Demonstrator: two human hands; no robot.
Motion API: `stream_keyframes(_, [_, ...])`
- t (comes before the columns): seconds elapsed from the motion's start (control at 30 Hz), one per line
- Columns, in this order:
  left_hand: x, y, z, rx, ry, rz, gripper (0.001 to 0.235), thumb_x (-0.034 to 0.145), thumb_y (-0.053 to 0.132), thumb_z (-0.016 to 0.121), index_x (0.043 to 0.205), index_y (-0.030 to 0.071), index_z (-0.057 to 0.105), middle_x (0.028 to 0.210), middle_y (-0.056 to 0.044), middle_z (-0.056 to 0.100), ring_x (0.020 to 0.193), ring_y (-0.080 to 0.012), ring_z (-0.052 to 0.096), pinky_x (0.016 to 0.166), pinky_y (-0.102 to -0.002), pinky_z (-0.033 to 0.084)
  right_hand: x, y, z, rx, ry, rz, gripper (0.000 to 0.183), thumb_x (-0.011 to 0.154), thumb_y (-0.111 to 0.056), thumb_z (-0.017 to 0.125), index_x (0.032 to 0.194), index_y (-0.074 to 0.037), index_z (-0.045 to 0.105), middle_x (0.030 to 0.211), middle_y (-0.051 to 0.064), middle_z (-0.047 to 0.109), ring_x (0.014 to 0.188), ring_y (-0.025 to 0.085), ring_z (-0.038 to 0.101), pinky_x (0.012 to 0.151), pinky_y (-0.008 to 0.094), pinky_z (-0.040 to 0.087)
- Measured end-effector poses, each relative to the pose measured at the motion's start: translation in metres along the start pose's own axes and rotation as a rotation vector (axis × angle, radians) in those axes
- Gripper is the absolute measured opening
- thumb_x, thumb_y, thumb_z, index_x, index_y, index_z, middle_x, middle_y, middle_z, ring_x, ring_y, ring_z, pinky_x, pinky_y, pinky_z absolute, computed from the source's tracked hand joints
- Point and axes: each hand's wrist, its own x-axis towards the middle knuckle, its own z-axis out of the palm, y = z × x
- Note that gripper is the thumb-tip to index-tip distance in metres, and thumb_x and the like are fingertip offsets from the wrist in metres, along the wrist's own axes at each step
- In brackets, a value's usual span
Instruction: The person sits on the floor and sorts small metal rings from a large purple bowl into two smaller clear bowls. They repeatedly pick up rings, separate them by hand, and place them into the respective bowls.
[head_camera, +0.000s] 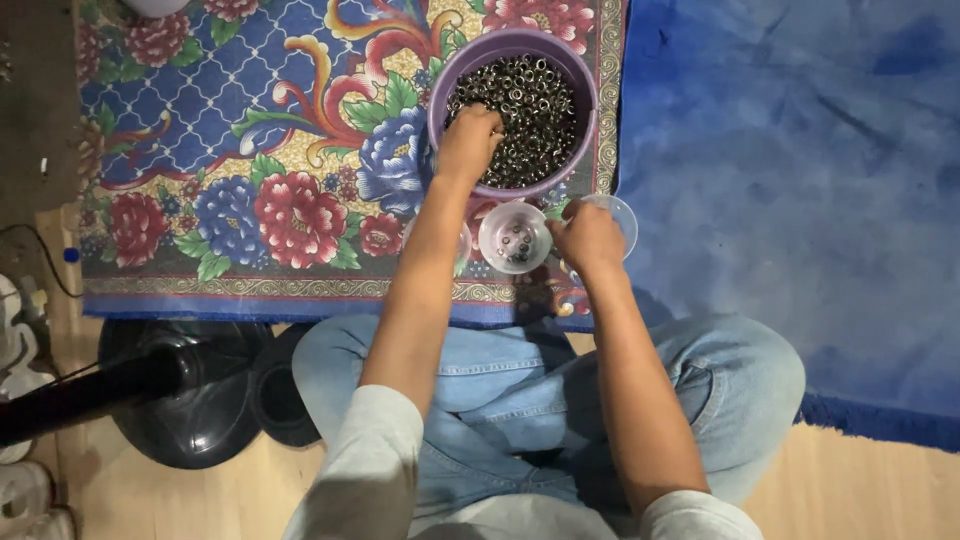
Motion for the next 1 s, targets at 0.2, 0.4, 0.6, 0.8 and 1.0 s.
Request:
stream_keyframes(0.2, [-0.026,0.017,-0.020,-0.149,0.052,0.026,0.007,0.087,0.013,0.075,0.091,0.011,0.069,0.082,-0.008,0.063,0.091,-0.0317,0.067,0.081,-0.045,0.056,-0.002,-0.003,-0.002,0.007,-0.008,-0.030,0.035,0.088,-0.041,0.074,0.111,-0.015,0.077,0.099,0.019,0.077,0.107,0.046,0.071,0.093,0.056,0.057])
stream_keyframes(0.4, [-0.054,0.025,0.000,-0.554,0.171,0.010,0.008,0.086,0.007,0.075,0.091,0.009,0.070,0.078,-0.011,0.067,0.077,-0.0317,0.071,0.070,-0.040,0.057,-0.004,-0.003,-0.002,0.056,0.009,-0.098,0.032,0.088,-0.038,0.073,0.110,-0.016,0.078,0.098,0.014,0.078,0.102,0.043,0.073,0.090,0.055,0.058])
stream_keyframes(0.6, [-0.131,0.063,-0.037,-1.119,0.157,-0.234,0.006,0.095,0.011,0.072,0.100,0.007,0.072,0.083,-0.008,0.073,0.078,-0.0134,0.069,0.073,-0.027,0.056,-0.028,-0.028,-0.024,0.602,-0.108,-0.281,0.029,0.092,-0.018,0.066,0.114,0.000,0.074,0.097,0.024,0.076,0.089,0.036,0.073,0.087,0.049,0.055])
stream_keyframes(0.8, [-0.167,0.072,-0.018,-1.404,0.079,-0.449,0.018,0.093,0.010,0.077,0.107,0.001,0.072,0.086,-0.010,0.069,0.075,-0.0143,0.071,0.068,-0.026,0.062,-0.022,-0.020,-0.009,0.892,-0.269,-0.467,0.028,0.088,0.001,0.072,0.115,0.003,0.074,0.087,0.015,0.074,0.074,0.016,0.066,0.060,0.024,0.052])
stream_keyframes(1.0, [-0.175,0.089,-0.023,-1.677,0.052,-0.548,0.021,0.094,0.009,0.076,0.111,-0.001,0.070,0.089,-0.008,0.068,0.077,-0.0151,0.073,0.070,-0.025,0.064,-0.035,-0.027,-0.021,0.827,-0.255,-0.459,0.023,0.082,0.003,0.071,0.105,0.002,0.077,0.076,0.013,0.072,0.063,0.014,0.062,0.057,0.023,0.050])
